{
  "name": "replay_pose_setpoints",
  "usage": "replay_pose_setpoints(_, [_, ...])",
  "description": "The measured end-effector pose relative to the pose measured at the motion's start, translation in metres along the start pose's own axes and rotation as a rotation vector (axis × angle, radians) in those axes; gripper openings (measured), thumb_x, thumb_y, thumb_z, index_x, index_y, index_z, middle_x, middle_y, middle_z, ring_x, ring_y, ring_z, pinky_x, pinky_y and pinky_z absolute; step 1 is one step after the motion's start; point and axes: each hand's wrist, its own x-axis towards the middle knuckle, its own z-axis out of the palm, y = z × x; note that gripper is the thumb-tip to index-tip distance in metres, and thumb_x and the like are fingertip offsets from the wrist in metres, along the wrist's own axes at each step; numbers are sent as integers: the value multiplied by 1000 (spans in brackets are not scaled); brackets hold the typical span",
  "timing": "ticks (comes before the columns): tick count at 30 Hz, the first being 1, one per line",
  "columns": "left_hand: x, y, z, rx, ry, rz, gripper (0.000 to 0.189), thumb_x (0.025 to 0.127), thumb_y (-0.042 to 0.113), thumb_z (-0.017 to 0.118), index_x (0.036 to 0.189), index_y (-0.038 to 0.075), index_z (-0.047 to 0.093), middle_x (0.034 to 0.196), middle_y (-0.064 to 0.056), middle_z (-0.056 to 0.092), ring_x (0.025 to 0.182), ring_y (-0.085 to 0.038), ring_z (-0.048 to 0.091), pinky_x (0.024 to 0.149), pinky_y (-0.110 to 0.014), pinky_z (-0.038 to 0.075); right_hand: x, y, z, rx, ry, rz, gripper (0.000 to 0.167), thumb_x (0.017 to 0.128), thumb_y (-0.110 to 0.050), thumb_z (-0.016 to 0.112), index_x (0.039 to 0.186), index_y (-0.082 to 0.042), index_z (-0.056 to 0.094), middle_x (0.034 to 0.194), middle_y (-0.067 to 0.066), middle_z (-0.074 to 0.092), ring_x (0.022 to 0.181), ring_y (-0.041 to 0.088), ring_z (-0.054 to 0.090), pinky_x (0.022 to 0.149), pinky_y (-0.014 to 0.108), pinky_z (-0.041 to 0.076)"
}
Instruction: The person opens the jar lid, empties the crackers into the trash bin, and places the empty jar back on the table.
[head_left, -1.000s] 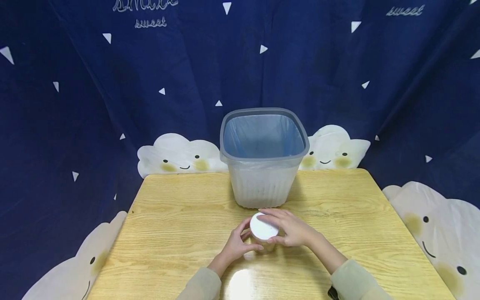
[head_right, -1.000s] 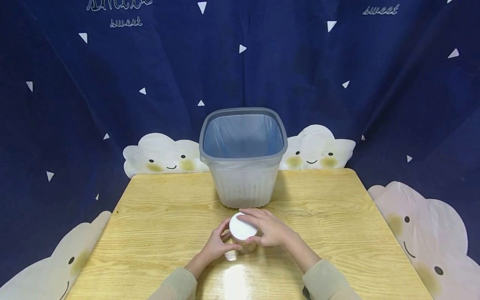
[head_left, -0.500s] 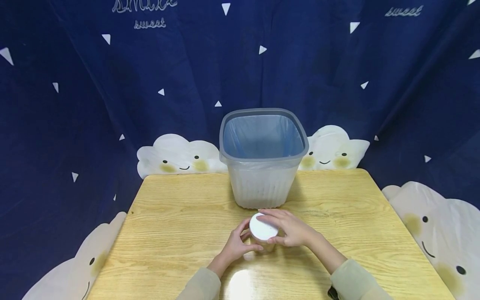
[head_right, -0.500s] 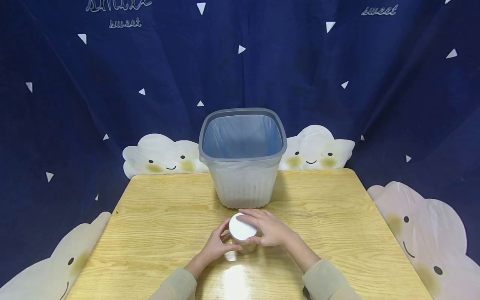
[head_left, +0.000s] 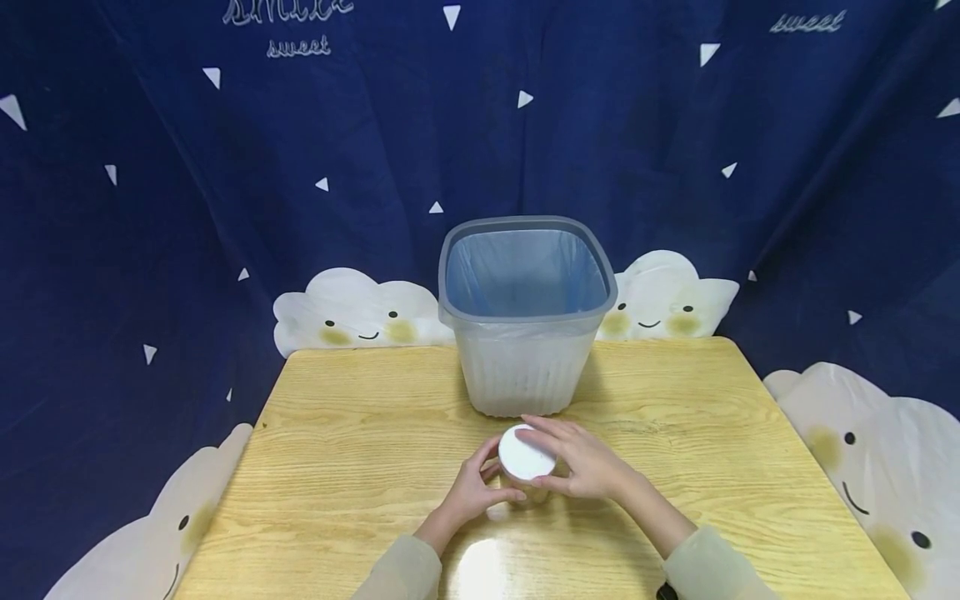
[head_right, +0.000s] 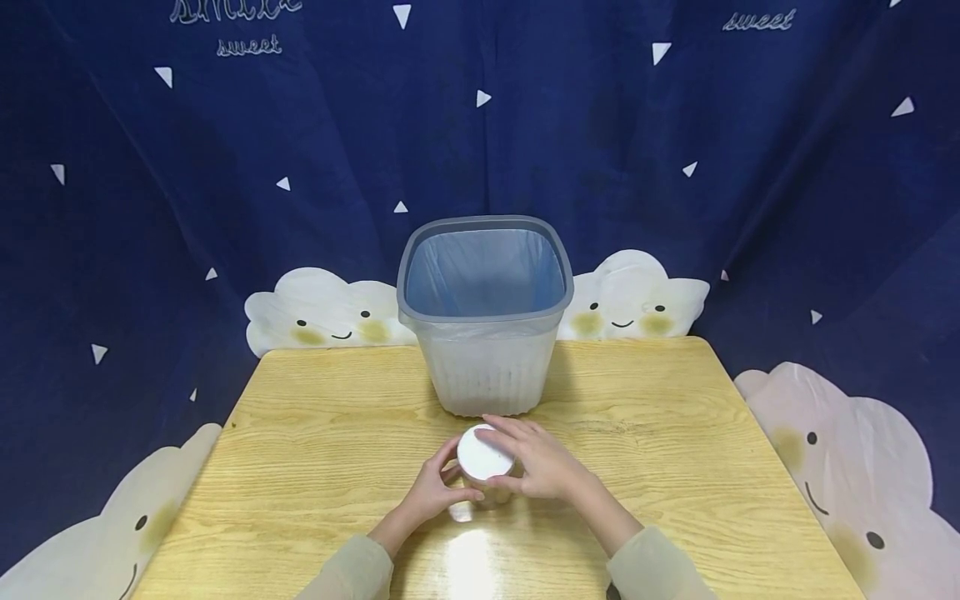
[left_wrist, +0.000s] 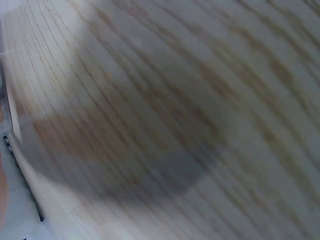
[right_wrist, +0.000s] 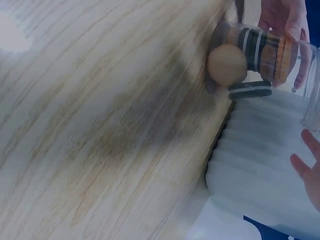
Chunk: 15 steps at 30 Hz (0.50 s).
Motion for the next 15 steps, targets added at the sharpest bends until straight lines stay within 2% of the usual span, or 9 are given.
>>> replay_pose_setpoints(8, [-1, 1, 0, 0, -9, -2, 83, 68, 21, 80, 138, 29, 34, 136, 2, 41, 124, -22, 39, 102, -31, 39, 2, -12, 3, -64, 92, 139, 68, 80, -59, 56, 134, -20, 45, 138, 10, 43, 122, 30, 43, 97, 54, 37])
replay_pose_setpoints(15, [0, -3, 0, 4, 10, 71, 82, 69, 18, 79, 138, 21, 36, 134, -5, 44, 121, -27, 42, 99, -33, 42, 2, -21, 8, -107, 120, 221, 69, 77, -60, 58, 132, -19, 48, 136, 8, 45, 118, 32, 46, 96, 56, 38])
